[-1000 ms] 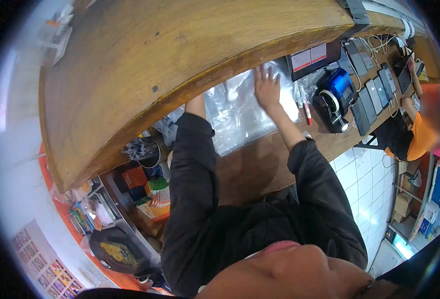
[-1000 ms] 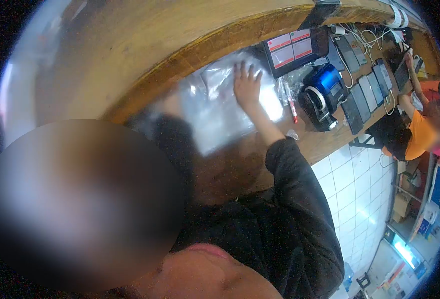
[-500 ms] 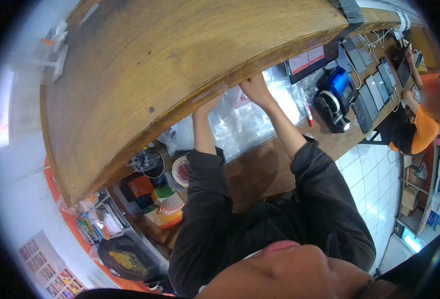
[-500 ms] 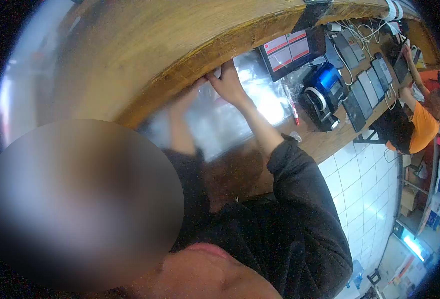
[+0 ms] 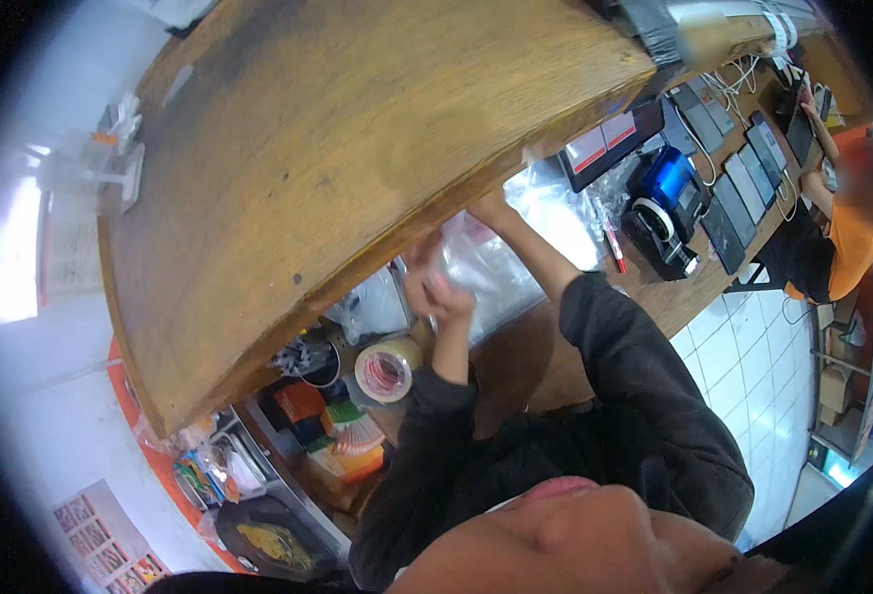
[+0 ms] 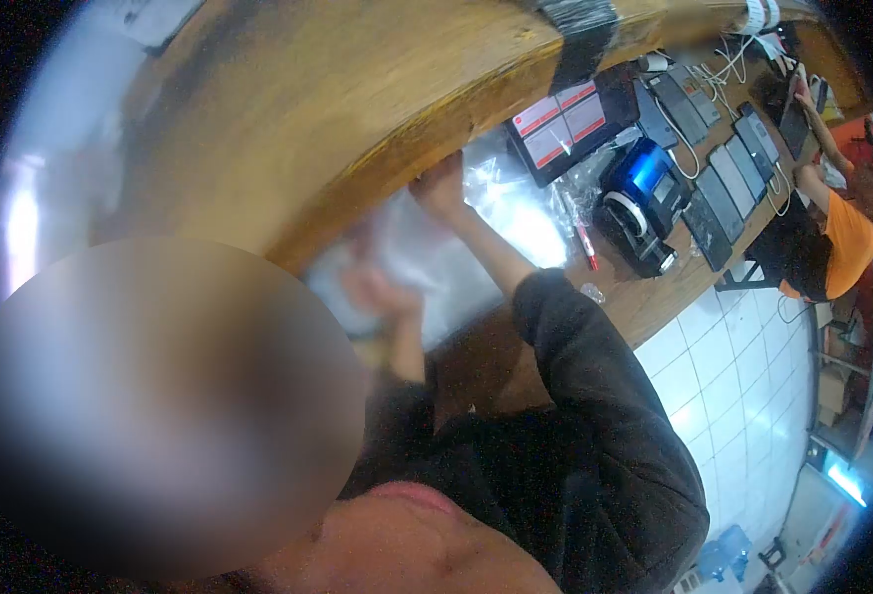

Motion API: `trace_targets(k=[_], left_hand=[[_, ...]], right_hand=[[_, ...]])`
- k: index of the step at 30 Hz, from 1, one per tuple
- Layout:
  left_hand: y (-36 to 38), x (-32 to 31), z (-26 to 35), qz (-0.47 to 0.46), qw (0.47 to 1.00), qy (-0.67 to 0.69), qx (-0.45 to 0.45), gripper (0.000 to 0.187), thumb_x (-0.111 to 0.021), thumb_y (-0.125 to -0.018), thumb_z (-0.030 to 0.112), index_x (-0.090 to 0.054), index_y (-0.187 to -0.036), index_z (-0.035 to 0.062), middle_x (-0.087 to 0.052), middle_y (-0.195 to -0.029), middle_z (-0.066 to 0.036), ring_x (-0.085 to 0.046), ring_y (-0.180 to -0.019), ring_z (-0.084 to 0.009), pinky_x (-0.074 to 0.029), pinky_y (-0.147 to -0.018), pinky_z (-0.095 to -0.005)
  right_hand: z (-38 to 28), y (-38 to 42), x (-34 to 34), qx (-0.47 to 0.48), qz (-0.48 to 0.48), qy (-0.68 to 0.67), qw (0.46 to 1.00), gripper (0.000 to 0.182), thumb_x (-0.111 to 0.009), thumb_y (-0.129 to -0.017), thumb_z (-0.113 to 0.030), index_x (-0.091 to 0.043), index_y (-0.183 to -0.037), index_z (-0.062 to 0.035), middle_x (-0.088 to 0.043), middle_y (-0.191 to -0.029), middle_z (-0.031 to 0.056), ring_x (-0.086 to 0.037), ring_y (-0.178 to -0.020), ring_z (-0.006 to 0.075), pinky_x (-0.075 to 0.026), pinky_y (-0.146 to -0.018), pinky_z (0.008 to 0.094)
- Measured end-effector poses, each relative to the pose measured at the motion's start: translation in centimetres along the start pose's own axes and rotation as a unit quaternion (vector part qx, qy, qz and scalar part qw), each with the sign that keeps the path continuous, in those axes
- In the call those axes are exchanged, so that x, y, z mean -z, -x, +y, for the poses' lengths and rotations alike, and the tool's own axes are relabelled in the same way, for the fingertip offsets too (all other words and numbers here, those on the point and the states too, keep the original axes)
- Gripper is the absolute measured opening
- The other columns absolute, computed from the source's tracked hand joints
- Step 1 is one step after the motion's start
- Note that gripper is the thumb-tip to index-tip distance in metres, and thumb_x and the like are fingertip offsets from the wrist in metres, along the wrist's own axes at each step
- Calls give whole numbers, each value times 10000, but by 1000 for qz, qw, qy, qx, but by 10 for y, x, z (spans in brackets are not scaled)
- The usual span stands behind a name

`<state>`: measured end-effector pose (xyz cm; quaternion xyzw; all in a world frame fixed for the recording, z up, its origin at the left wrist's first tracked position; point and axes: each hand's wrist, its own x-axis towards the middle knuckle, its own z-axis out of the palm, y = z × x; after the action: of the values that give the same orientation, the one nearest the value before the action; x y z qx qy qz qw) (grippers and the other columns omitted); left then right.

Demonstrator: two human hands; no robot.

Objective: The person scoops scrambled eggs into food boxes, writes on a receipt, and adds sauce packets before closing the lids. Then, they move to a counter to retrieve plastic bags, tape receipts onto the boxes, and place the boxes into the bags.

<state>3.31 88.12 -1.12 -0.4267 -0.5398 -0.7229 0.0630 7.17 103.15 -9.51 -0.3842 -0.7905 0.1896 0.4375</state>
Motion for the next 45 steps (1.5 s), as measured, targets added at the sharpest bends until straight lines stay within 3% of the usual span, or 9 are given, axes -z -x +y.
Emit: trace_targets(k=[9, 17, 20, 21, 24, 32, 36, 39, 45], left_hand=[[13, 52, 110, -59, 931, 266, 242, 332, -396, -928, 312, -363, -970, -16, -539, -1149, -270, -563, -1021, -338, -461, -878, -447], [33, 93, 126, -114, 785, 407, 452, 347, -383, -890, 320, -382, -1124, 64, -461, -1260, -294, -520, -1075, -437, -431, -903, -557], [42, 81, 153, -151, 645, 524, 535, 447, -393, -871, 353, -416, -1247, 112, -448, -1293, -259, -507, -1085, -439, -397, -913, -597], [52, 70, 154, -111, 723, 455, 508, 531, -432, -835, 356, -407, -1315, 128, -464, -1286, -226, -507, -1078, -437, -387, -911, -605], [70, 49, 177, -151, 621, 479, 601, 538, -455, -801, 347, -412, -1287, 119, -496, -1243, -218, -518, -1062, -433, -389, -899, -614], [92, -33, 279, -392, 435, 505, 634, 246, -471, -775, 289, -363, -831, 75, -542, -1129, -250, -550, -998, -370, -439, -874, -510], [150, -59, 287, -416, 416, 510, 627, 223, -470, -780, 276, -346, -794, 91, -575, -1006, -189, -559, -909, -302, -450, -827, -437], [210, -87, 304, -350, 407, 559, 632, 204, -471, -786, 259, -354, -784, 92, -564, -891, -130, -547, -843, -240, -442, -789, -364], [272, -144, 353, -453, 569, 380, 571, 180, -446, -829, 235, -425, -843, 56, -567, -913, -115, -527, -862, -176, -417, -817, -295]], right_hand=[[4, 1, 18, -90, -206, -21, 974, 747, -735, -736, -273, -347, -1317, -8, -420, -1303, 163, -397, -1188, 298, -336, -981, 413], [-47, 132, 183, -192, -452, -321, 810, 856, -736, -753, -324, -248, -1390, -26, -351, -1388, 146, -321, -1291, 261, -276, -1061, 396], [-66, 163, 256, -186, -370, -368, 833, 980, -736, -733, -401, -138, -1419, -34, -236, -1439, 169, -251, -1327, 280, -264, -1074, 402], [-72, 168, 279, -161, -315, -406, 842, 1093, -735, -712, -471, -40, -1438, -40, -129, -1479, 193, -191, -1351, 303, -259, -1077, 409], [-70, 172, 335, -172, -173, -343, 907, 1252, -752, -670, -507, 153, -1417, -69, 63, -1488, 192, -4, -1384, 299, -164, -1108, 428], [-51, 191, 433, -115, 121, -365, 916, 1396, -788, -493, -623, 88, -1429, -71, -29, -1491, 126, -63, -1388, 267, -116, -1117, 422], [-25, 206, 495, -103, 24, -461, 881, 984, -758, -602, -583, -369, -1335, -54, -392, -1352, 93, -338, -1284, 219, -215, -1078, 387], [-16, 227, 541, -88, -71, -405, 907, 675, -702, -741, -473, -506, -1218, -38, -548, -1183, 79, -479, -1148, 203, -327, -997, 366], [19, 300, 581, -160, -163, -409, 884, 440, -557, -876, -376, -542, -1145, -27, -573, -1096, 74, -521, -1032, 169, -396, -905, 324]])
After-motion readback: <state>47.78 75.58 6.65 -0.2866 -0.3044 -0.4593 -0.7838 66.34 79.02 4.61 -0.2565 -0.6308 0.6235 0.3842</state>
